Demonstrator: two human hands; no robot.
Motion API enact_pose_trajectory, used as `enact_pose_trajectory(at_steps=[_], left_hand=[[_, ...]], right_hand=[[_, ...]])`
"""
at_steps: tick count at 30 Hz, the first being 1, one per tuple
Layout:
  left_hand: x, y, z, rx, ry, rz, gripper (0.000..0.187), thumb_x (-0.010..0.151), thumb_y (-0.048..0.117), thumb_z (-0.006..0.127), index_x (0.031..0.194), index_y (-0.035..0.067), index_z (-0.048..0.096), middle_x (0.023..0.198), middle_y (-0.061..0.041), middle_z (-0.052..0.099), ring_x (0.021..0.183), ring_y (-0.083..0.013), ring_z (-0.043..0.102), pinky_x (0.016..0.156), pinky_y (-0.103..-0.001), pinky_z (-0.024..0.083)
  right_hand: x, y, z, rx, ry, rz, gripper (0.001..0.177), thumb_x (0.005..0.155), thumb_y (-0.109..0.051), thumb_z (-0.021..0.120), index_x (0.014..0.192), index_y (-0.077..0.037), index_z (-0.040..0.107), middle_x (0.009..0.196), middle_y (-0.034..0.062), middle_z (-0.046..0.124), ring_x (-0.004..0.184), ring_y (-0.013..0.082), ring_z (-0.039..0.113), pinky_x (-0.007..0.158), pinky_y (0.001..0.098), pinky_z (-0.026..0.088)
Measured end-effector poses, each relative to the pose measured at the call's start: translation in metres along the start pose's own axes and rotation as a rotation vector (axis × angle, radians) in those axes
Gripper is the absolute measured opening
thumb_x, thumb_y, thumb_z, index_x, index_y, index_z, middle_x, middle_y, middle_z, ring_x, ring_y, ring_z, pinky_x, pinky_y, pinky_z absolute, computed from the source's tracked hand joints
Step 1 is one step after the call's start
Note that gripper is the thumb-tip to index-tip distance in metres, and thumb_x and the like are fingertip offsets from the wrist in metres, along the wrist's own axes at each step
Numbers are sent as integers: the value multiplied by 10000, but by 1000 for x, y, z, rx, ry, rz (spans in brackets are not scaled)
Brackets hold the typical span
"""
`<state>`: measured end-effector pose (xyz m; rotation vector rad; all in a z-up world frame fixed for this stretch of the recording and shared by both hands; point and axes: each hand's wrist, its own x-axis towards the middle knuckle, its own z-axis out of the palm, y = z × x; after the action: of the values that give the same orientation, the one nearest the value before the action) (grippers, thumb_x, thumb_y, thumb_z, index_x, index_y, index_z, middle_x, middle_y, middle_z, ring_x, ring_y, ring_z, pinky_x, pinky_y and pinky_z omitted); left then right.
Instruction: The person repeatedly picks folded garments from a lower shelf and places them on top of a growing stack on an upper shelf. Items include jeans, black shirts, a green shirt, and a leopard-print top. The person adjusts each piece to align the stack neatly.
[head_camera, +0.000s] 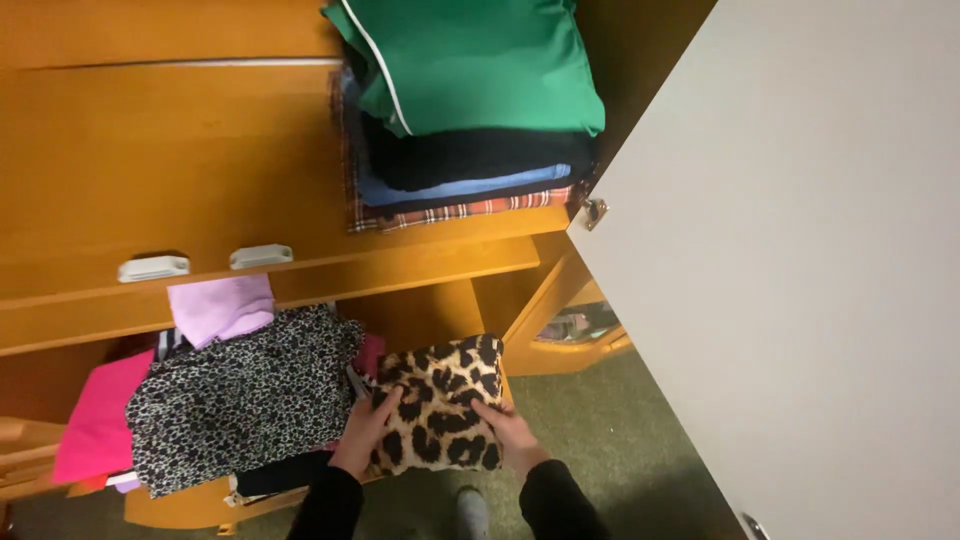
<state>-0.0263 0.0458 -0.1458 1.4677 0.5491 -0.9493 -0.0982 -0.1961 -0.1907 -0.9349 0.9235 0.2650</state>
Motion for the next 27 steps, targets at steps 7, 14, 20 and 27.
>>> enact_pose_trajectory(at_steps=[7,14,20,27], left_hand=[[8,-22,2,237,226,533,522,1025,490,623,760,124,360,707,-61,190,647,-201,196,666,-436,197],[-4,-10,-2,157,302,819,438,990,377,682,686,122,498,619,7,410,642,-135,379,636,-342,302],[-78,25,5,164,358,699,401,936,447,651,1059,96,803,1057,-62,816,985,-214,738,836,-300,526],[-99,41,-5,146,315,795,447,968,498,650,756,106,618,656,-17,520,642,-158,478,671,-316,322]], right_hand=[[-67,-29,22,47,-250,-120,558,855,-188,731,1383,-86,583,1346,205,693,1174,363,687,1013,505,562],[-83,-37,28,70,-235,-175,581,852,-186,739,1397,-89,564,1331,216,696,1137,360,697,989,508,575],[-111,-54,39,-16,-282,-205,600,859,-213,726,1419,-102,542,1339,209,689,1161,367,686,1009,509,565],[-161,-83,56,-86,-297,-332,552,911,-174,666,1439,-105,522,1423,164,651,1277,302,638,1082,455,521]])
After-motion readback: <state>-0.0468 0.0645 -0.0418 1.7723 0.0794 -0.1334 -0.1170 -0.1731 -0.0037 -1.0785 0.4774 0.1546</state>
